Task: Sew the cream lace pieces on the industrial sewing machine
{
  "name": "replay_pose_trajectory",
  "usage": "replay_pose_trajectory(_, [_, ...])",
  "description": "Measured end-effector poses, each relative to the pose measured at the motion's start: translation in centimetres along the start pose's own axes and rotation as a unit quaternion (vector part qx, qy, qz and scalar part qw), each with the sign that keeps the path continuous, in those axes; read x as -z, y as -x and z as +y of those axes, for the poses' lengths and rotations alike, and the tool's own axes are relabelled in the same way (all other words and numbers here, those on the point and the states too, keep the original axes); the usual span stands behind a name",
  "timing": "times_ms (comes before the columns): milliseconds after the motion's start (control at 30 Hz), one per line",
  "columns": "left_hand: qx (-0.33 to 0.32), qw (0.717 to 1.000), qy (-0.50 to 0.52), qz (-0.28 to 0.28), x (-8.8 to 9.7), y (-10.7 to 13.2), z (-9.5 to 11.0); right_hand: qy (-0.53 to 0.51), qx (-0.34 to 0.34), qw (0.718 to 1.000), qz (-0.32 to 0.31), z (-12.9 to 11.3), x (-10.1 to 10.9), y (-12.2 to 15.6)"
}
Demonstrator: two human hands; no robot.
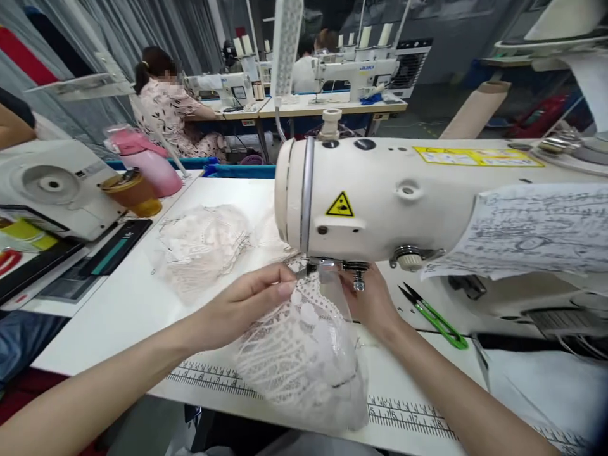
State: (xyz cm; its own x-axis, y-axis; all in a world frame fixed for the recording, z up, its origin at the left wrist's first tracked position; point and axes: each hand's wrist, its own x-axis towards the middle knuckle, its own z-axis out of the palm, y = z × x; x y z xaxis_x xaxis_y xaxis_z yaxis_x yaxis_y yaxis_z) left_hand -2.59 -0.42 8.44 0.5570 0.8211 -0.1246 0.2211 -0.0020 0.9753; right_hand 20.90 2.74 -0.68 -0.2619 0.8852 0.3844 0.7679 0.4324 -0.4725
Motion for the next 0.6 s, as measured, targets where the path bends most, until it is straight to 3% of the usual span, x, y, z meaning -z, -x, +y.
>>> replay_pose_trajectory(100, [0.001, 0.999, -0.043, -0.019, -0.5, -2.4, -2.7, -0.189, -0.045, 0.978, -0.080, -0.8, 0.8, 0.0])
replay_pose_trajectory(200, [0.001, 0.996, -0.090, 0.009, -0.7, -3.6, -4.4, -0.350, -0.095, 0.920, -0.145, -1.5, 1.4, 0.0])
replay_pose_trajectory(267, [0.012, 0.993, -0.111, 0.031, -0.8, -3.7, -5.0, -0.409, -0.125, 0.888, -0.168, -1.8, 1.6, -0.1])
replay_pose_trajectory(333, [0.023, 0.990, -0.131, 0.048, -0.9, -3.7, -5.3, -0.421, -0.150, 0.879, -0.168, -2.0, 1.5, -0.2])
replay_pose_trajectory(467, [0.046, 0.973, -0.219, 0.055, -0.5, -3.7, -5.4, -0.393, -0.197, 0.886, -0.146, -1.7, 1.0, -0.2])
replay_pose_trajectory(533, [0.057, 0.949, -0.306, 0.052, -0.1, -3.8, -5.2, -0.300, -0.211, 0.922, -0.126, -1.4, 0.8, -0.1])
replay_pose_trajectory(600, [0.044, 0.896, -0.435, 0.082, 0.1, -3.7, -4.9, -0.126, -0.205, 0.966, -0.092, -1.2, 0.7, 0.1])
